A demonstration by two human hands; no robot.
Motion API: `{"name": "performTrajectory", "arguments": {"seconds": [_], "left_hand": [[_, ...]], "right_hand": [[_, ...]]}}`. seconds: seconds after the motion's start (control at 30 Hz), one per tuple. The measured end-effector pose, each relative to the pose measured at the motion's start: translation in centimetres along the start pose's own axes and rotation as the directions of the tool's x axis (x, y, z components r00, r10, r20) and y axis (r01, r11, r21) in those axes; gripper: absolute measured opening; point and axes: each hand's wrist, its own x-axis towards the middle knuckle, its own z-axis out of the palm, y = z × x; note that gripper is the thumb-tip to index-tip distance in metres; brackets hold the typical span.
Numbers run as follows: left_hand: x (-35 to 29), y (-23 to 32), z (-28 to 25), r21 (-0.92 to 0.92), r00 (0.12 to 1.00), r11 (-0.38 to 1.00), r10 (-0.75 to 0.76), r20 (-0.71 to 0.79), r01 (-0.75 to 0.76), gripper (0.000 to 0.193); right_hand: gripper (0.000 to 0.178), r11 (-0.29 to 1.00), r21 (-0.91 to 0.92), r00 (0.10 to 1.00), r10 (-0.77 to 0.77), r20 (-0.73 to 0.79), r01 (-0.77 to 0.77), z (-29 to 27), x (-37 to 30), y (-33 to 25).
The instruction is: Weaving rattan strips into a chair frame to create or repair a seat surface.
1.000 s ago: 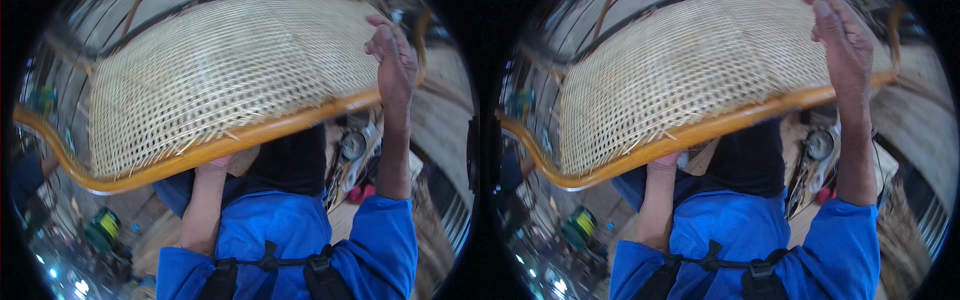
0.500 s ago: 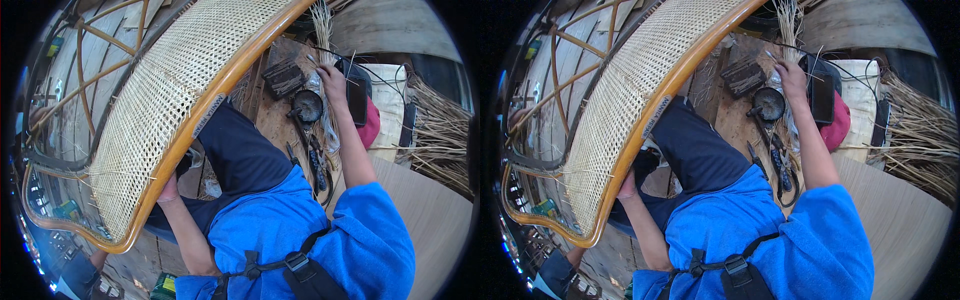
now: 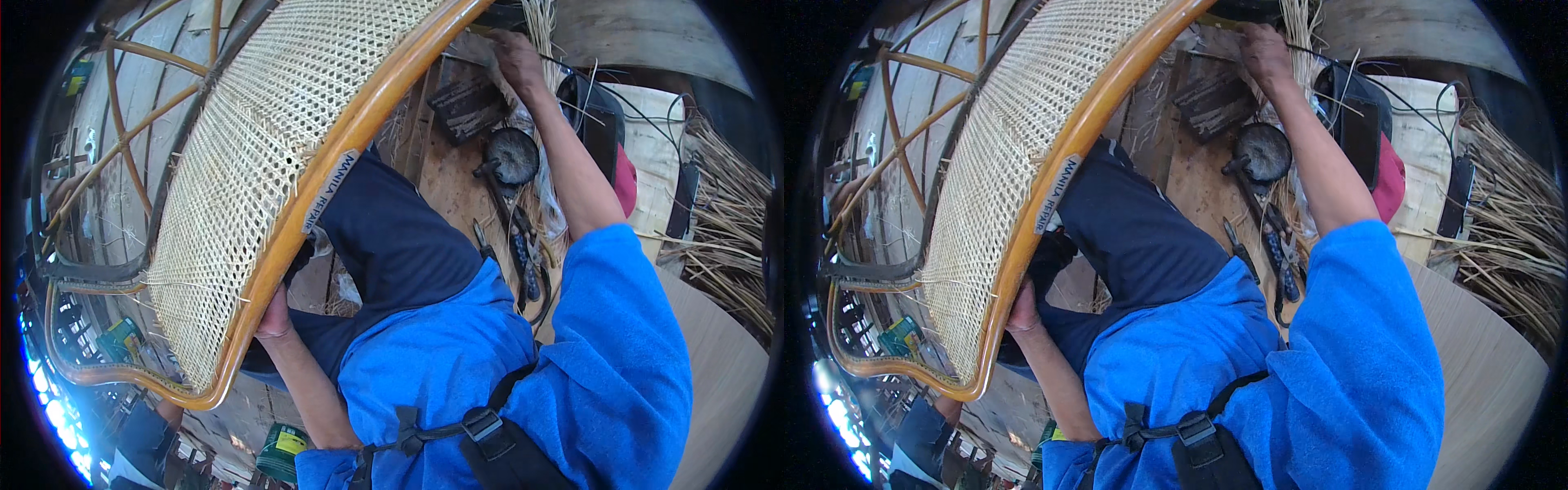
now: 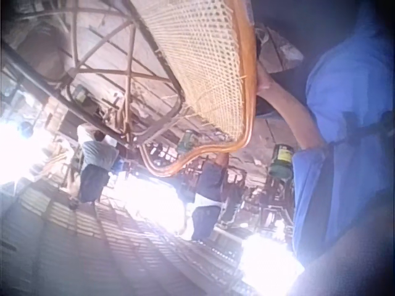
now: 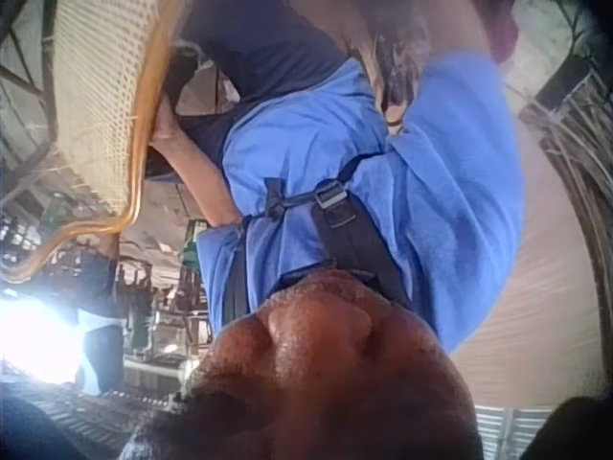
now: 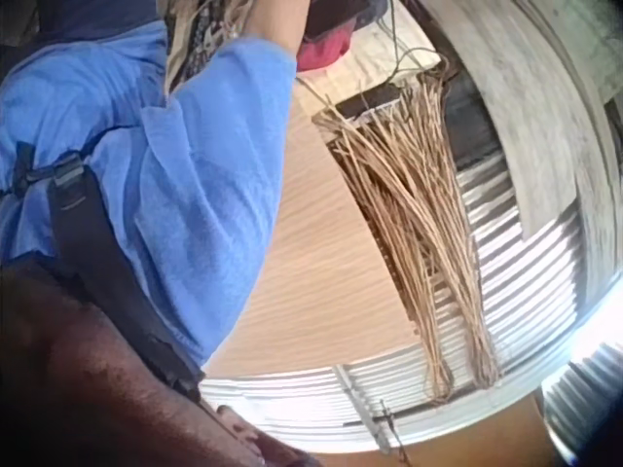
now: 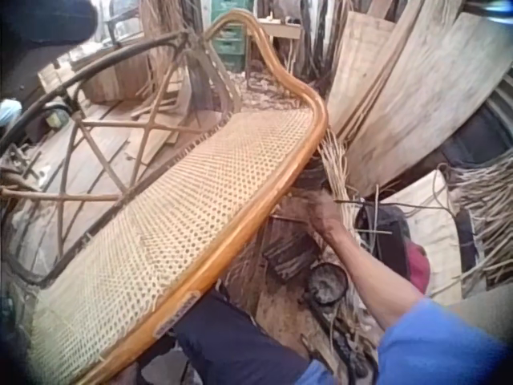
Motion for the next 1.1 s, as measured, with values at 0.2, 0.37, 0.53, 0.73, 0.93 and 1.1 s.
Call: {"name": "performTrajectory", "arguments": {"seconds": [0.2,0.37,0.53,0.73,0.93,1.1], "left_hand": [[0.3,-1.5,1.6,0.034,0.985,0.997,-0.065,-0.162,0.071,0.053],[0.6,-1.7,1.5,0.064,0.961,0.992,-0.087,-0.261,0.107,0.049],[-1.0,-0.4,0.1,0.169,0.918,0.963,-0.132,-0.375,0.208,0.044],[-1.6,-5.9,0.3,0.785,0.808,0.221,-0.032,-0.588,0.579,0.036],[-3.8,-8.1,9.1,0.592,0.946,-0.793,-0.287,-0.153,-0.145,0.050],[1.1,-3.5,17.8,0.715,0.987,-0.695,-0.057,-0.152,0.070,0.033]], "right_hand": [[0.025,0.711,0.450,0.841,0.460,0.285,-0.541,-12.9,-11.2,-10.3],[0.020,0.596,0.304,0.664,0.599,0.447,-0.743,-15.7,-23.6,-13.9],[0.035,0.581,0.075,0.541,0.694,0.474,-0.811,-17.7,-30.0,-19.3],[0.084,0.711,-0.173,0.580,0.669,0.464,-0.681,-16.7,-33.9,-17.7],[0.062,0.605,-0.218,0.350,0.677,0.648,-0.766,-17.6,-31.6,-17.5],[0.032,0.703,0.030,0.629,0.616,0.474,-0.711,-20.7,-35.1,-16.8]]}}
